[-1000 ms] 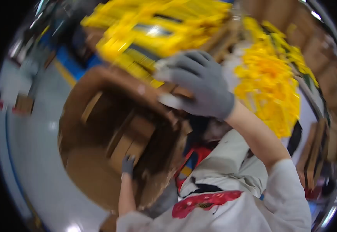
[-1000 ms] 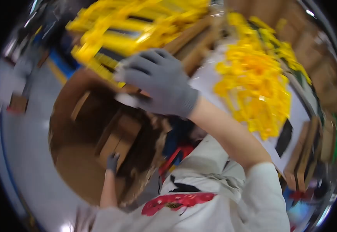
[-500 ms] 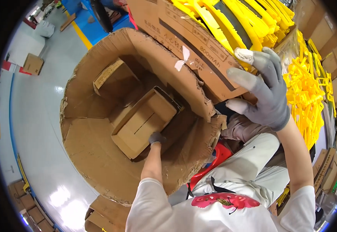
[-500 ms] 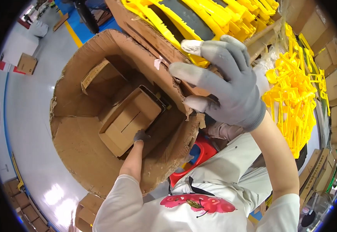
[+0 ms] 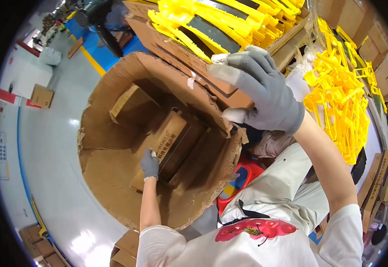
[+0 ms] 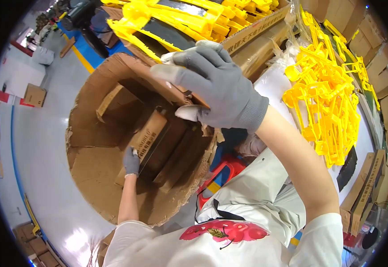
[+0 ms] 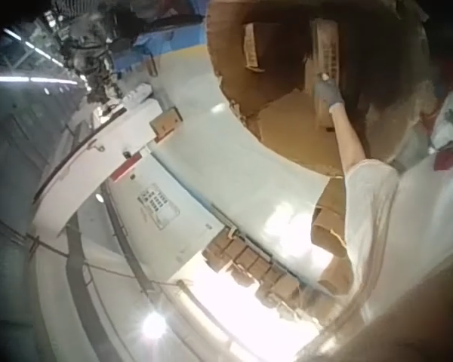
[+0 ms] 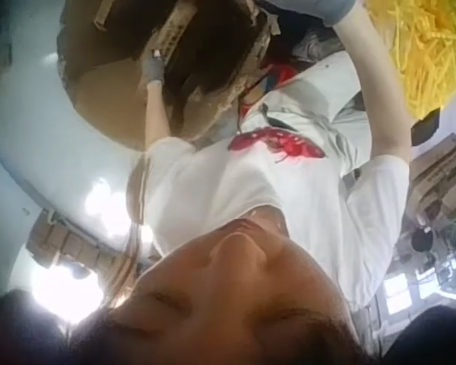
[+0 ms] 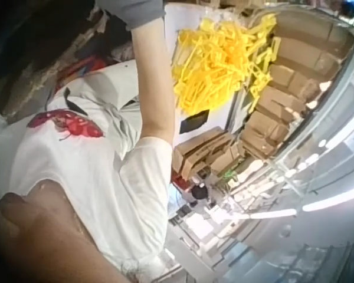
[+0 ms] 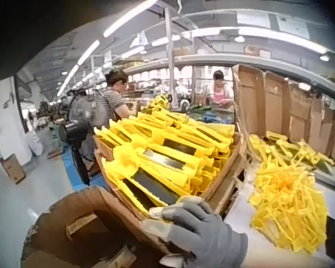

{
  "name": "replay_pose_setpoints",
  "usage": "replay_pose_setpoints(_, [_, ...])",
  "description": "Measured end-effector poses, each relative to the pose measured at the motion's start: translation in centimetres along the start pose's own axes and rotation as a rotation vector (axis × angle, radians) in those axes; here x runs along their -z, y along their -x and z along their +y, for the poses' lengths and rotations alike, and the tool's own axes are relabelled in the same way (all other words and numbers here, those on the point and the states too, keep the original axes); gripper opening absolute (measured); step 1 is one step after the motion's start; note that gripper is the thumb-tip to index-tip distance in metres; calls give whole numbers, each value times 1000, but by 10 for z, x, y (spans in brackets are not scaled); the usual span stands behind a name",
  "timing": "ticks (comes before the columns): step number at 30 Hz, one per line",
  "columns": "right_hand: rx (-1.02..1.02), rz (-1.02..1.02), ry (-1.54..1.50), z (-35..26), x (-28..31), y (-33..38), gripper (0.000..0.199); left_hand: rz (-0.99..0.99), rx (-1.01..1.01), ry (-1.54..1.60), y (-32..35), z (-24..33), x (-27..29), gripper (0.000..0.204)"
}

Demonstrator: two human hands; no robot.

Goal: Assembling solar flashlights by fitting solar panels into yellow plastic casings.

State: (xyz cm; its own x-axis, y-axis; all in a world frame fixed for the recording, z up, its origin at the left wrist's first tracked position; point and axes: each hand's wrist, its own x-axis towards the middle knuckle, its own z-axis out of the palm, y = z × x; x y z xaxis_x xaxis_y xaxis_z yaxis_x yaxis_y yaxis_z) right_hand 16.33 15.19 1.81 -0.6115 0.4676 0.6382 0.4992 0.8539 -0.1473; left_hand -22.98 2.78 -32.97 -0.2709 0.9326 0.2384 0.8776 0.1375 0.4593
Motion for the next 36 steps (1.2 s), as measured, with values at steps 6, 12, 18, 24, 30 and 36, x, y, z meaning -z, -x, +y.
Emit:
replay_pose_setpoints(6, [-113,120,-288,-18,28,8,69,-46,75,412,-12,137,191,15])
replay_pose_setpoints(12, [-187,121,-277,-82,96,72,75,2,-659,-87,67,249,308,19])
replay_pose_setpoints(18, [-180,-163,-60,-152,128,180,56,-163,-888,-66,146,296,315,24])
replay_pose_setpoints(24, [-488,-41,16,-216,209,270,42,-392,-1171,282,168,365,271,24])
replay_pose_setpoints(30, [-833,79,170,-282,235,377,28,-739,-1539,308,167,445,200,20])
replay_pose_setpoints(36, [-1108,174,473,-347,206,453,24,-1106,-1792,111,194,501,141,18])
